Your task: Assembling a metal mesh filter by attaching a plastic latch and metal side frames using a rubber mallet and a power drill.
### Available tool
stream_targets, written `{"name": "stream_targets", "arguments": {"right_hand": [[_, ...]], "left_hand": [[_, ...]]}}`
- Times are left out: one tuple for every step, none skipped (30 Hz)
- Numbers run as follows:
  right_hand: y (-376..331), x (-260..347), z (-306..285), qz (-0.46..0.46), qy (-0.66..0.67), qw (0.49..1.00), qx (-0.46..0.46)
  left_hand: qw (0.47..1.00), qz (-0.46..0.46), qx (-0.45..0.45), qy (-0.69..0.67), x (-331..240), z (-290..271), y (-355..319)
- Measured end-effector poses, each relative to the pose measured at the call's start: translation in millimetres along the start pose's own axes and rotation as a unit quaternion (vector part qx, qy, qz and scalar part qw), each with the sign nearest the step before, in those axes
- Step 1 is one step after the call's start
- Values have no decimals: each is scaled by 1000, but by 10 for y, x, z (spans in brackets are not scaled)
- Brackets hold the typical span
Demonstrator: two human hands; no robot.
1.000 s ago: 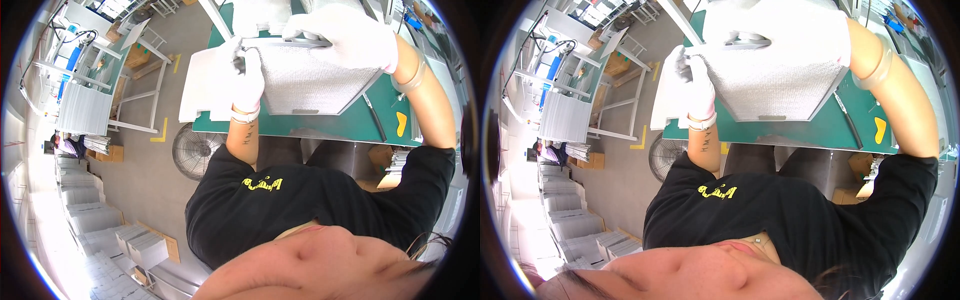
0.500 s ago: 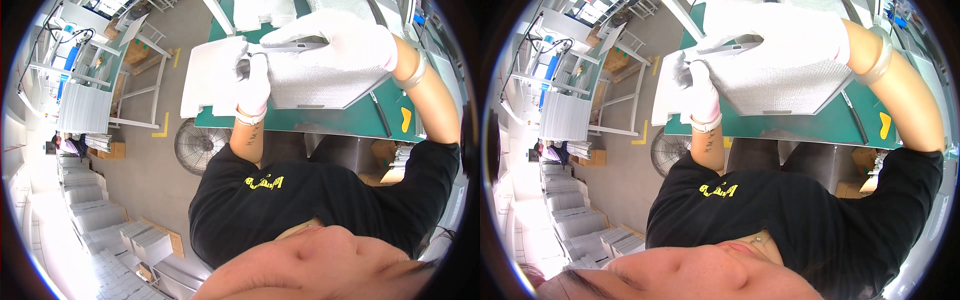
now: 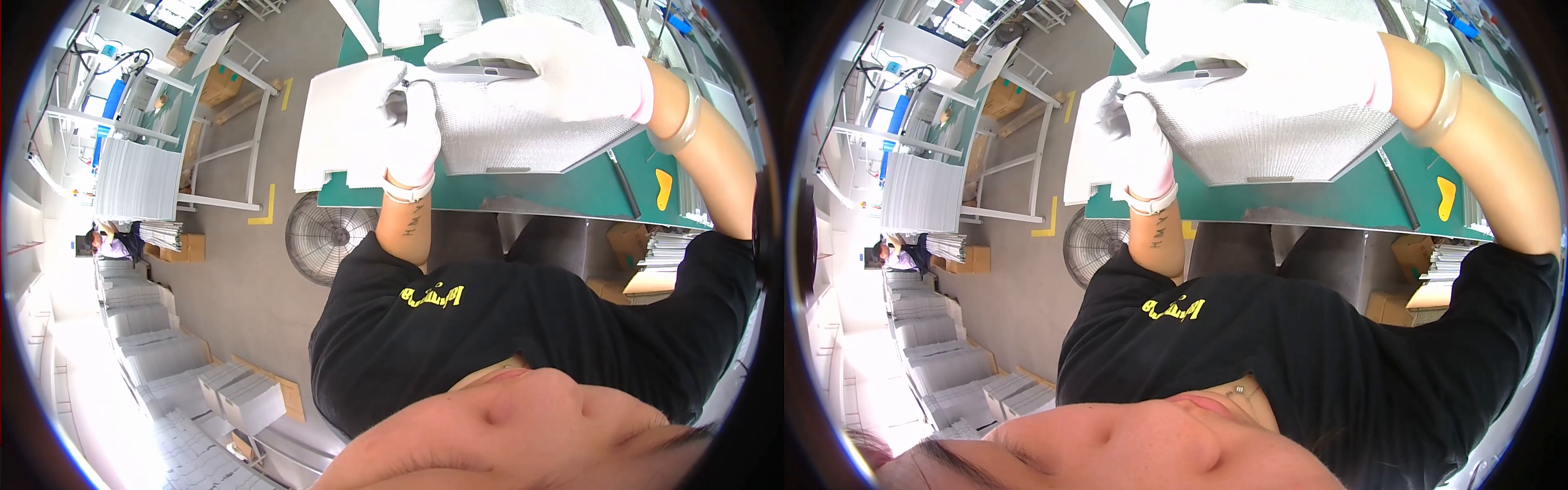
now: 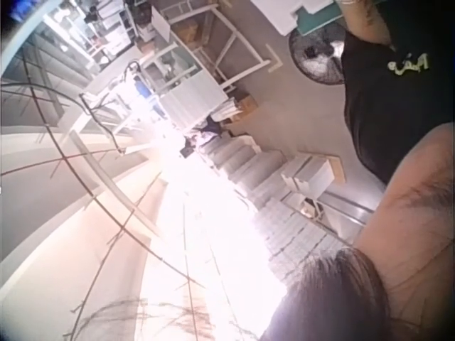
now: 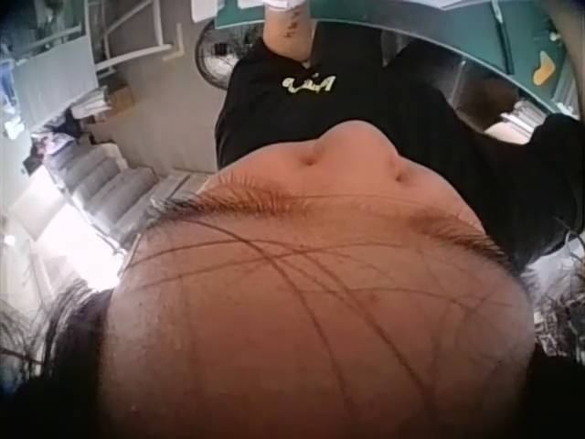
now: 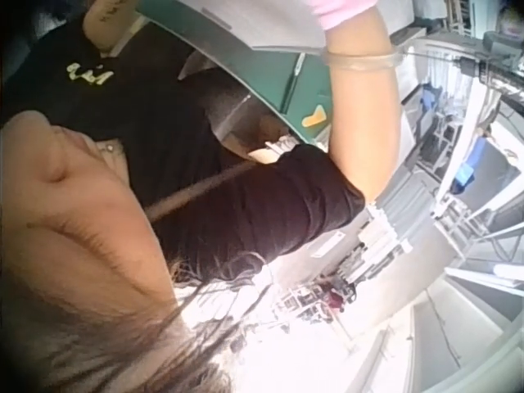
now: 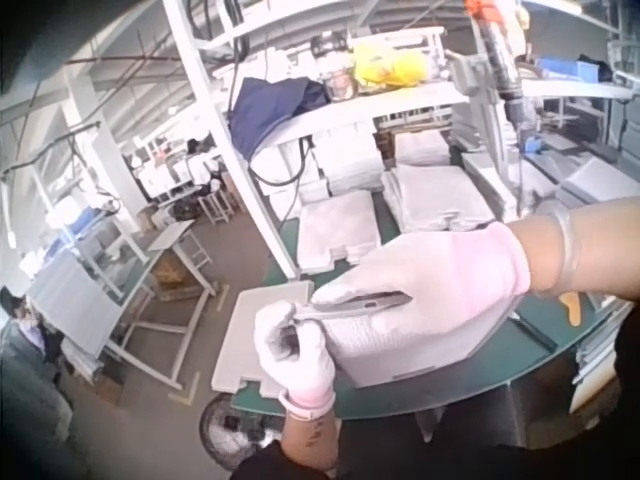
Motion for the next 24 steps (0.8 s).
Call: {"name": "stream_targets", "arguments": {"right_hand": [[-36, 23, 0, -46, -145, 987, -43], [-69, 65, -2, -91, -287, 950, -84], [-81, 113, -8, -91, -287, 950, -84], [-102, 190, 7, -79, -375, 922, -57], [-113, 220, 22, -66, -459, 886, -29], [-139, 188, 17, -64, -459, 885, -29], [-181, 161, 23, -105, -456, 883, -41], [-214, 163, 35, -147, -452, 878, -53], [-177, 245, 76, -149, -452, 878, -54], [-135, 410, 106, -114, -500, 853, -94], [-110, 504, 115, -79, -546, 823, -135], [-84, 484, 133, -78, -545, 824, -134], [-49, 441, 151, -76, -532, 833, -129], [-15, 393, 165, -74, -520, 842, -124], [-20, 333, 170, -74, -521, 841, -126], [-37, 272, 173, -86, -528, 835, -127], [-52, 226, 177, -98, -535, 830, -128], [-37, 229, 150, -99, -535, 829, -128], [-24, 249, 126, -121, -518, 839, -115], [-16, 262, 117, -142, -500, 848, -101], [-11, 255, 120, -142, -500, 849, -100], [-6, 243, 120, -135, -488, 856, -102], [-3, 233, 116, -128, -477, 863, -104], [10, 230, 103, -128, -477, 863, -104]], "left_hand": [[1000, 0, 1, -2, 5, 28, -13], [999, 0, -14, -40, 12, 54, -35], [997, 0, -31, -75, 26, 55, -48], [997, 1, -31, -75, 38, 45, -48], [998, -7, -33, -59, 56, 24, -45], [998, -14, -33, -44, 62, 20, -38], [998, -14, -31, -46, 55, 18, -28], [999, -10, -16, -35, 37, 24, -17], [1000, -5, -3, -21, 29, 15, -3], [1000, -4, -3, -23, 29, 15, -5], [999, -14, 5, -45, 39, 18, -10], [997, -27, 13, -65, 54, 15, -13], [997, -28, 12, -64, 60, 5, -14], [998, -30, 20, -42, 65, 0, -15], [999, -28, 30, -21, 63, 6, -15], [999, -26, 30, -21, 72, 3, -10], [1000, -6, 30, 1, 75, 2, 0], [999, 14, 30, 22, 61, 4, 18], [999, 15, 30, 22, 51, 11, 31], [999, 23, 31, -7, 30, 24, 46], [998, 29, 32, -35, 4, 30, 50], [998, 29, 32, -35, -13, 26, 44], [999, 18, 36, -36, -25, 22, 38], [999, 8, 40, -36, -27, 17, 38]]}}
Point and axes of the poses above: each hand's wrist, its own y-axis towards the middle knuckle, its own z-axis out of the palm, x = y × z, the point moved 4 cm from there along y, towards the middle knuckle, and after that the axes turned 8 degrees about -y, right-handed, at the moved point
